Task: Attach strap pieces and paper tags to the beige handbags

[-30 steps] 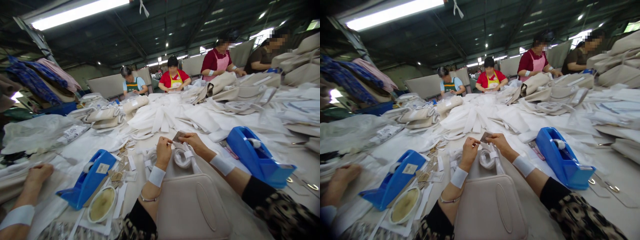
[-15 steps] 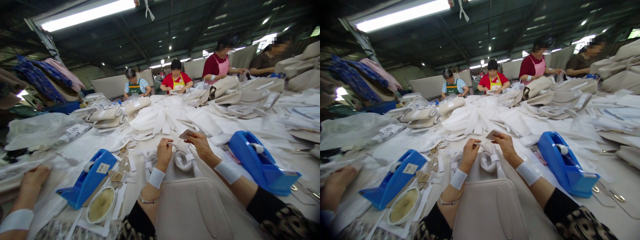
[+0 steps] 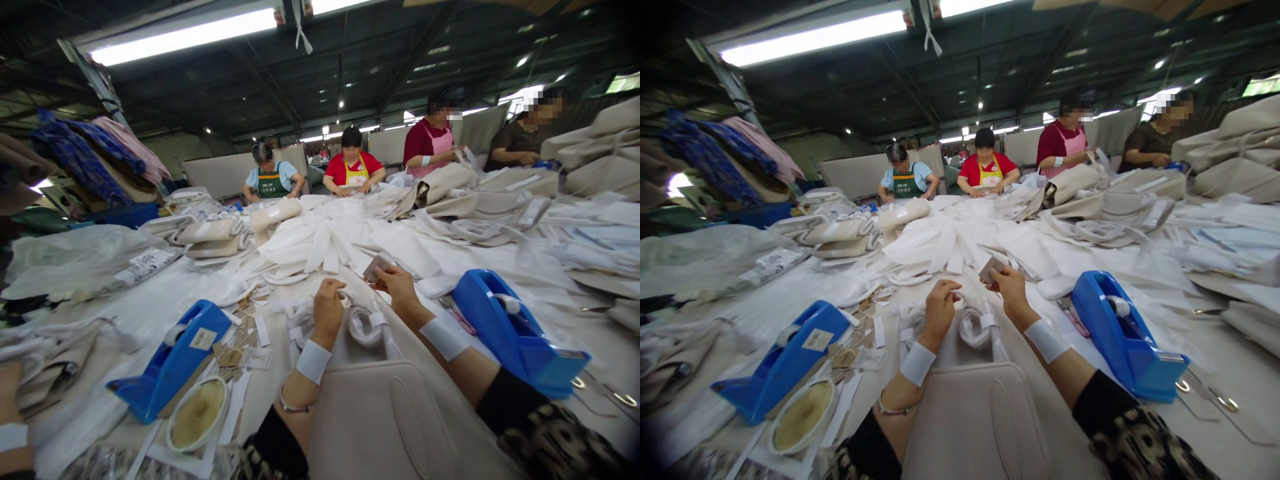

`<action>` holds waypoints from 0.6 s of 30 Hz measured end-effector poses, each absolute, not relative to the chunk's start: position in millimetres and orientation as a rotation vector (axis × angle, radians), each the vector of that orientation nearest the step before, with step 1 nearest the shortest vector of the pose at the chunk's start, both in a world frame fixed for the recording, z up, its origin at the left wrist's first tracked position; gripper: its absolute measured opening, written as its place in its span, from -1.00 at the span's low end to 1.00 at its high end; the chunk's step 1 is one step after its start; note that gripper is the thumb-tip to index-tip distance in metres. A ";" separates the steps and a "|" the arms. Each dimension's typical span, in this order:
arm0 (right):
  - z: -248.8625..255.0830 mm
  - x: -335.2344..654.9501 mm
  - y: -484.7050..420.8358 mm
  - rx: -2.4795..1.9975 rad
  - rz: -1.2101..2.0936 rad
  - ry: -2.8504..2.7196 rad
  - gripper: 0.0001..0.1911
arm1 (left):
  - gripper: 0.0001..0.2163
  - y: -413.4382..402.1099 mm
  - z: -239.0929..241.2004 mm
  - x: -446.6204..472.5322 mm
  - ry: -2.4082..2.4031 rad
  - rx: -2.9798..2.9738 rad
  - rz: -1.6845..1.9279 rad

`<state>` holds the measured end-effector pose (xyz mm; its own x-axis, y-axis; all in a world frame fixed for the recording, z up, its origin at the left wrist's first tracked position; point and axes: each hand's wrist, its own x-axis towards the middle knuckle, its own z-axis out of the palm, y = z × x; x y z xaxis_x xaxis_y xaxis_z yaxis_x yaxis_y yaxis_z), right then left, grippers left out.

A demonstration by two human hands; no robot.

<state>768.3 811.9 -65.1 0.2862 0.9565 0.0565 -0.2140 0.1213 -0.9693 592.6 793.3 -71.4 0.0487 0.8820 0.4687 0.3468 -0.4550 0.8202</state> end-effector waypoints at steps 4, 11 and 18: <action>-73.0 780.4 811.5 -1.242 1.001 -0.907 -0.95 | -0.78 800.1 -70.6 583.5 1.212 1.574 1.546; -51.5 737.8 717.9 -1.238 0.421 -1.456 -0.75 | -0.77 800.8 -68.9 578.8 1.210 1.489 1.526; -86.3 669.0 649.2 -1.066 0.051 -2.279 -0.75 | -0.73 781.3 -52.1 585.7 1.413 1.917 1.222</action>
<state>669.0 649.2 -86.3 -0.4857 0.7064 0.5148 0.6829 0.6743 -0.2809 585.7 781.3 -52.1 0.0775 0.9207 0.3826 0.5111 -0.3662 0.7776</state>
